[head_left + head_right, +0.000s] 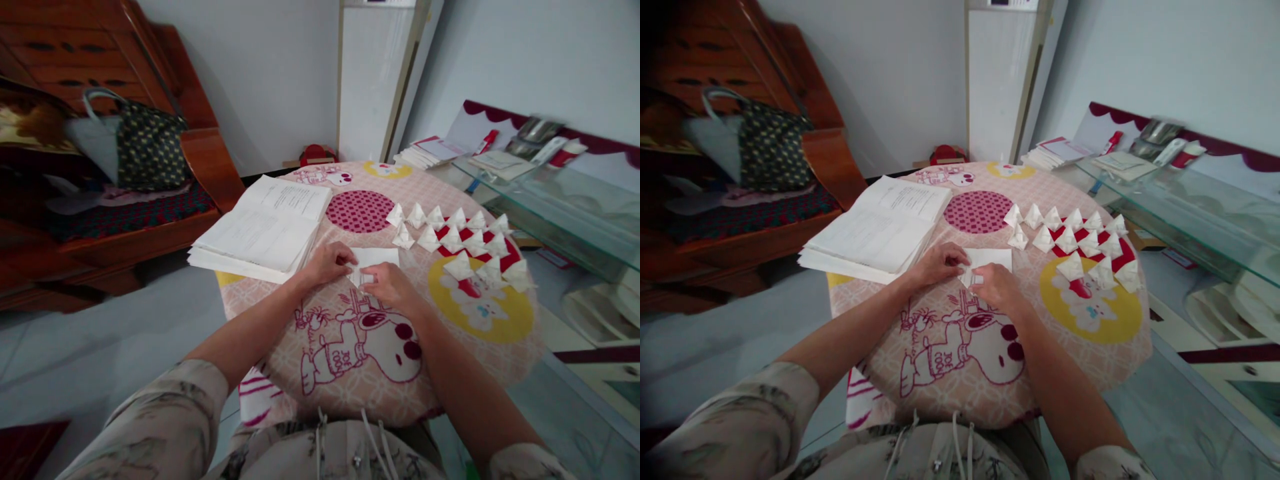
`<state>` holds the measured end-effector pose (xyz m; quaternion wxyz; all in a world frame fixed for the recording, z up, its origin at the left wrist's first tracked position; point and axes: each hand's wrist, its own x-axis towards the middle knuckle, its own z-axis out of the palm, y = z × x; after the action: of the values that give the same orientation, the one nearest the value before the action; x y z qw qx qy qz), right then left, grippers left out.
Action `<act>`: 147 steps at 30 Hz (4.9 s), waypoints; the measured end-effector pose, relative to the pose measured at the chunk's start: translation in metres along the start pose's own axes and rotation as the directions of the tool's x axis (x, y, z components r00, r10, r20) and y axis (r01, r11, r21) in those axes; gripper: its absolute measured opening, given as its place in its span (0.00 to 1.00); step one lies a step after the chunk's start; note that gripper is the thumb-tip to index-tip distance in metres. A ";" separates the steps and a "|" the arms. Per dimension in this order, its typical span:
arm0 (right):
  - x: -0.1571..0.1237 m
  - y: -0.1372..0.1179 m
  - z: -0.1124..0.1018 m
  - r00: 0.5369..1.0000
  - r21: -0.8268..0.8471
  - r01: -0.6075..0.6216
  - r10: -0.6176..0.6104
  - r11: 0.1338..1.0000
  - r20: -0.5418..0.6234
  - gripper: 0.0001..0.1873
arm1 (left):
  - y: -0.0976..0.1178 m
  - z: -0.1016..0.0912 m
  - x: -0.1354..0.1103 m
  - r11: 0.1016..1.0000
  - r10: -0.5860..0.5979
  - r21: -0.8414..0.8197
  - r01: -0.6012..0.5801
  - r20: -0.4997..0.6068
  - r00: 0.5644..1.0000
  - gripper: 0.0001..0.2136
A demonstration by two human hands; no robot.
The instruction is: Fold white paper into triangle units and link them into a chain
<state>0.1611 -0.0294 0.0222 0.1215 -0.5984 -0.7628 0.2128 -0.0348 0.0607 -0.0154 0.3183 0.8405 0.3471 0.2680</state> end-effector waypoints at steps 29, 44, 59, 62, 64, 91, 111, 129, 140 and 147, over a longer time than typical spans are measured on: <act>-0.013 0.009 -0.019 0.964 0.193 0.080 -0.125 0.978 0.234 0.21 | 0.001 0.002 -0.002 1.000 -0.021 -0.020 0.021 -0.001 1.000 0.10; -0.009 0.017 -0.013 0.974 0.172 0.115 -0.145 0.978 0.175 0.22 | 0.014 -0.003 -0.019 0.971 0.156 0.206 -0.121 -0.164 0.974 0.17; -0.025 0.019 -0.009 0.930 -0.198 0.364 -0.367 0.910 0.020 0.25 | 0.033 0.001 -0.039 0.912 0.262 0.276 -0.303 0.174 0.949 0.15; -0.028 0.017 0.001 0.916 -0.309 0.392 -0.400 0.867 0.039 0.23 | 0.035 -0.001 -0.040 0.898 0.294 0.278 -0.341 0.196 0.935 0.14; -0.030 0.015 0.005 0.911 -0.346 0.396 -0.411 0.851 0.031 0.23 | 0.037 -0.002 -0.040 0.887 0.317 0.277 -0.369 0.215 0.924 0.14; 0.040 0.043 -0.007 0.971 0.280 0.216 -0.174 0.936 -0.167 0.08 | 0.043 -0.005 -0.044 0.870 0.410 0.139 -0.474 0.330 0.850 0.12; 0.036 0.043 0.009 0.940 0.081 0.213 -0.182 0.974 -0.289 0.08 | 0.048 -0.005 -0.047 0.884 0.317 0.237 -0.403 0.330 0.889 0.16; 0.034 0.038 0.000 0.948 0.135 0.179 -0.135 0.974 -0.288 0.06 | 0.043 0.002 -0.047 0.854 0.350 0.269 -0.445 0.336 0.874 0.14; 0.041 0.038 0.006 0.926 0.064 0.156 -0.123 0.986 -0.356 0.09 | 0.041 0.002 -0.047 0.818 0.371 0.325 -0.475 0.334 0.867 0.15; 0.043 0.037 0.011 0.925 0.032 0.089 -0.071 0.995 -0.373 0.08 | 0.045 -0.005 -0.043 0.846 0.342 0.291 -0.448 0.350 0.872 0.16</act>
<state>0.1772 0.0177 -0.0081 0.2865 -0.5930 -0.7445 0.1091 -0.0461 0.0047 0.0106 0.1415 0.9676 0.1588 0.1358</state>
